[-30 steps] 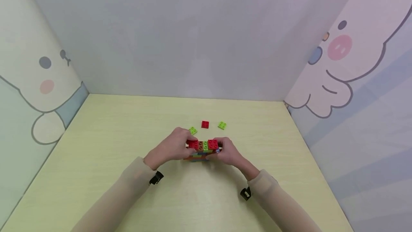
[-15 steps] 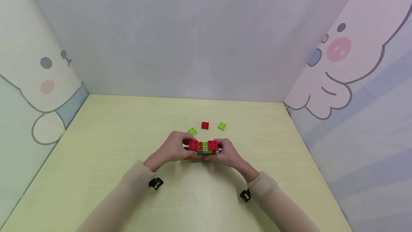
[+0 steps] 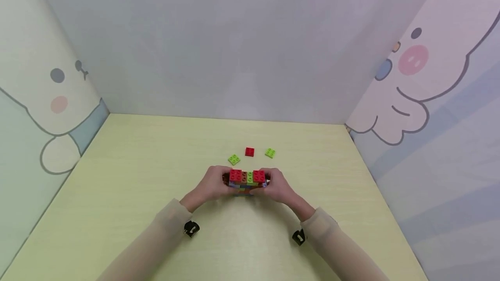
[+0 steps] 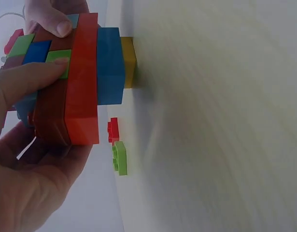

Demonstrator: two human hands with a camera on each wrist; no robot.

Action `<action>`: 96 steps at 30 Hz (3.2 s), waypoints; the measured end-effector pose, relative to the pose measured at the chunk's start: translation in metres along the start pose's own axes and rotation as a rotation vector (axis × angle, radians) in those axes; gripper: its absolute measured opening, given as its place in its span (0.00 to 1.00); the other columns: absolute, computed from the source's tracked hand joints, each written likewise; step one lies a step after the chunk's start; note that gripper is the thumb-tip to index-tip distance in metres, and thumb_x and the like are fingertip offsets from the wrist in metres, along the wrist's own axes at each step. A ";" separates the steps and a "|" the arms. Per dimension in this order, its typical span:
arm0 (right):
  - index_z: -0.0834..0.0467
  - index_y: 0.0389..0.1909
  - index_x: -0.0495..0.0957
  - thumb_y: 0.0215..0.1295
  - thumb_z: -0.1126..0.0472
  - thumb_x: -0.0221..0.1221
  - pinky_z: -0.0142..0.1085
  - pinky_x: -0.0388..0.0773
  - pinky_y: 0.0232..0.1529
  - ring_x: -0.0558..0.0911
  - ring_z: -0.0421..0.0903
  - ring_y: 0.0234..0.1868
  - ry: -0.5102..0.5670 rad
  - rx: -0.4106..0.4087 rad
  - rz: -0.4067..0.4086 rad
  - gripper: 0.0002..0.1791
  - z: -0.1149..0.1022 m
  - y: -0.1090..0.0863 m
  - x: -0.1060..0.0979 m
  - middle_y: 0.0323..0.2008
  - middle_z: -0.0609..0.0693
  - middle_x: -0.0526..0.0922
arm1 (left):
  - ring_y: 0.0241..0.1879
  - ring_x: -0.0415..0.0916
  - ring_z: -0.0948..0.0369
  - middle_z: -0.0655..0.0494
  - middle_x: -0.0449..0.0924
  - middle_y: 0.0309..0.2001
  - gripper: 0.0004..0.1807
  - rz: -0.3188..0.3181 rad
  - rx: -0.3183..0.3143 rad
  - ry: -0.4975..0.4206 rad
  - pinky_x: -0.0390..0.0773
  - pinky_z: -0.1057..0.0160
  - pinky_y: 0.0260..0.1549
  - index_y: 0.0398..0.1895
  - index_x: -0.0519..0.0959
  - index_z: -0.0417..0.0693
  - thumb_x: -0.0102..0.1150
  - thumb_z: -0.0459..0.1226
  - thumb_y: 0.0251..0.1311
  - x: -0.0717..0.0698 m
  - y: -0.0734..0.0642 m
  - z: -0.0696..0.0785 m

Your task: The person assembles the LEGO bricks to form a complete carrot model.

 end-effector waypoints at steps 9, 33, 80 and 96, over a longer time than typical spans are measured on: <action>0.59 0.44 0.81 0.46 0.62 0.75 0.36 0.77 0.42 0.79 0.41 0.38 -0.032 -0.020 -0.005 0.21 0.043 0.014 0.009 0.39 0.45 0.83 | 0.38 0.77 0.64 0.62 0.83 0.37 0.21 -0.019 -0.047 -0.059 0.77 0.61 0.39 0.43 0.84 0.48 0.78 0.34 0.40 0.002 0.000 -0.007; 0.57 0.38 0.86 0.56 0.64 0.68 0.33 0.77 0.38 0.80 0.37 0.34 -0.462 -0.057 -0.211 0.08 0.059 0.047 -0.038 0.34 0.44 0.84 | 0.38 0.78 0.64 0.59 0.84 0.36 0.21 -0.006 -0.060 -0.032 0.77 0.60 0.41 0.41 0.84 0.44 0.78 0.33 0.39 0.004 -0.003 -0.005; 0.56 0.44 0.81 0.60 0.54 0.66 0.45 0.70 0.44 0.78 0.46 0.39 -0.816 -0.002 -0.002 0.14 0.060 0.106 0.001 0.38 0.48 0.82 | 0.35 0.78 0.66 0.61 0.83 0.33 0.20 -0.039 -0.063 -0.020 0.77 0.62 0.40 0.39 0.83 0.43 0.78 0.34 0.40 0.006 -0.001 -0.001; 0.59 0.45 0.82 0.60 0.58 0.66 0.37 0.78 0.39 0.78 0.42 0.40 -0.527 -0.221 -0.004 0.14 -0.009 0.059 -0.031 0.38 0.46 0.82 | 0.36 0.78 0.65 0.59 0.83 0.34 0.20 -0.044 -0.053 -0.010 0.77 0.63 0.38 0.39 0.83 0.42 0.78 0.35 0.40 0.004 0.001 -0.002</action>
Point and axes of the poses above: each hand's wrist, its own y-axis towards the middle knuckle, its own x-axis out of the palm, z = x × y, the point moved 3 cm from there along y, towards the middle knuckle
